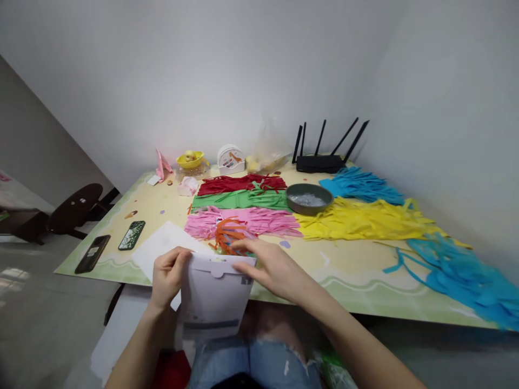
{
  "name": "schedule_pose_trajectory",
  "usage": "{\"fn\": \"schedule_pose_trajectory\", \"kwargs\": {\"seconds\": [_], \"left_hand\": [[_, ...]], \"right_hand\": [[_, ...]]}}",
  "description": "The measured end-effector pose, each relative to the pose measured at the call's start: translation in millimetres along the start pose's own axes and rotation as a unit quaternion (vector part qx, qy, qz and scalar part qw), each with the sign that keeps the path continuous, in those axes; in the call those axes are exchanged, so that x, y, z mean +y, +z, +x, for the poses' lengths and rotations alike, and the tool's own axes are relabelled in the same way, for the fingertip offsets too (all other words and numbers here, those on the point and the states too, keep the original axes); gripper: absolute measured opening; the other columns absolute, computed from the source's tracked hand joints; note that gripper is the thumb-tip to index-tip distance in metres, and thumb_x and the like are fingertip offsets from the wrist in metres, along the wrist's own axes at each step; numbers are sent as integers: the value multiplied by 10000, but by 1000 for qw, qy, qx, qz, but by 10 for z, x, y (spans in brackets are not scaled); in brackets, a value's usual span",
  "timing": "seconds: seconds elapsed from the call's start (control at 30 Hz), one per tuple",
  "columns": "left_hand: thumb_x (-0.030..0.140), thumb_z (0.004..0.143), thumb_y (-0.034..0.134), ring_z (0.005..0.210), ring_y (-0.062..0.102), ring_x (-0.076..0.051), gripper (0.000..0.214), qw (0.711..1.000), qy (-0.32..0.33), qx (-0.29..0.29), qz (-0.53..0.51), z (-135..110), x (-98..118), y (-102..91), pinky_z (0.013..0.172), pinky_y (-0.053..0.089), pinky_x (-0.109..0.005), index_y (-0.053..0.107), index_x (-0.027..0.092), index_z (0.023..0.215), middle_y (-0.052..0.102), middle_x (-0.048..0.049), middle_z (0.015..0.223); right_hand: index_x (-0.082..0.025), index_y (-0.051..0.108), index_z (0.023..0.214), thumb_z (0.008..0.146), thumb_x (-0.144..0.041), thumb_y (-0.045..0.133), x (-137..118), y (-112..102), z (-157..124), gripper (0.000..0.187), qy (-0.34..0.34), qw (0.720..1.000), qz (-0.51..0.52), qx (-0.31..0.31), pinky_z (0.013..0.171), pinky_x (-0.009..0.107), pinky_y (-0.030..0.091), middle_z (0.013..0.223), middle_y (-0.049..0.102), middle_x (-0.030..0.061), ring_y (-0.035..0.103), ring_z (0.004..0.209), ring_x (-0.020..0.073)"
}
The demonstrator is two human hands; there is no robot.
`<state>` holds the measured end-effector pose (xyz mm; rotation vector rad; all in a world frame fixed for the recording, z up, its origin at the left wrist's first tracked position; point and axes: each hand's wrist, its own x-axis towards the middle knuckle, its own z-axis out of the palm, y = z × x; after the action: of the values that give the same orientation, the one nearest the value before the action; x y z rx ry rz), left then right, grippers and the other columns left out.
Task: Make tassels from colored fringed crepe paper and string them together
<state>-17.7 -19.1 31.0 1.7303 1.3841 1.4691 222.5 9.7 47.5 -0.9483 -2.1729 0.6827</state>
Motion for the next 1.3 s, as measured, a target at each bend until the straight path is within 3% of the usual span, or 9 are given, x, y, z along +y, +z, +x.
{"fn": "schedule_pose_trajectory", "kwargs": {"seconds": [0.2, 0.37, 0.5, 0.7, 0.8, 0.9, 1.0, 1.07, 1.3], "left_hand": [[350, 816, 613, 642, 582, -159, 231, 995, -26, -98, -12, -4, 85, -4, 587, 412, -228, 727, 149, 818, 704, -55, 755], [322, 865, 555, 660, 583, -158, 258, 990, -22, -139, 16, -10, 105, 29, 619, 409, -232, 718, 146, 771, 694, -47, 731], [356, 880, 522, 549, 454, -106, 357, 987, -19, -161, 0, -4, 132, 43, 546, 325, -221, 611, 144, 607, 538, 7, 572], [597, 789, 553, 465, 249, -66, 558, 969, -135, -171, -115, 62, 16, 49, 454, 194, -225, 366, 169, 484, 294, 49, 496], [629, 795, 523, 452, 305, -75, 565, 972, -159, -136, -106, 94, -2, 25, 445, 232, -223, 431, 159, 495, 363, 39, 481], [572, 817, 541, 641, 551, -148, 464, 986, -109, -84, -89, 70, -17, -101, 596, 420, -238, 622, 140, 669, 606, -27, 668], [464, 815, 608, 1093, 562, -215, 367, 989, -64, 95, -89, -59, -180, -283, 878, 446, -280, 651, 190, 1054, 638, -86, 1138], [436, 802, 634, 1108, 559, -204, 363, 962, -101, 219, -130, -198, -375, -373, 873, 458, -276, 633, 203, 1080, 623, -82, 1165], [298, 653, 789, 820, 662, -149, 281, 825, -249, 275, -427, -667, -761, -380, 741, 534, -249, 676, 174, 879, 710, -28, 893]], "right_hand": [[-216, 683, 846, 930, -287, 479, -199, 75, 96, 232, -16, 998, 9, -60, 603, 257, 437, 746, 705, 10, 638, 653, 157], [-228, 663, 960, 896, -287, 543, -195, 155, 117, 148, -3, 997, -10, -73, 644, 275, 456, 862, 723, 37, 667, 761, 196], [-204, 623, 883, 918, -266, 518, -253, 222, 127, 126, -2, 995, -48, -88, 620, 281, 429, 792, 692, 44, 648, 722, 204], [-206, 604, 867, 911, -275, 541, -260, 268, 134, 103, -19, 994, -30, -106, 603, 269, 411, 782, 681, 35, 638, 703, 192], [-210, 605, 988, 870, -288, 598, -217, 248, 153, 141, -7, 991, -58, -122, 613, 280, 421, 864, 696, 60, 651, 737, 213], [-199, 612, 940, 880, -299, 562, -154, 135, 205, 127, -1, 994, -62, -88, 598, 275, 418, 816, 688, 53, 638, 706, 203], [-190, 613, 897, 864, -354, 564, -70, -47, 275, 175, 25, 999, -21, 28, 595, 265, 431, 814, 685, 38, 625, 696, 190], [-193, 621, 961, 847, -375, 579, -15, -136, 313, 219, 38, 994, 3, 101, 615, 267, 449, 890, 699, 39, 630, 725, 190], [-180, 617, 1039, 826, -383, 597, 159, -81, 397, 295, 60, 989, 1, 137, 679, 304, 479, 960, 711, 57, 653, 781, 215]]}}
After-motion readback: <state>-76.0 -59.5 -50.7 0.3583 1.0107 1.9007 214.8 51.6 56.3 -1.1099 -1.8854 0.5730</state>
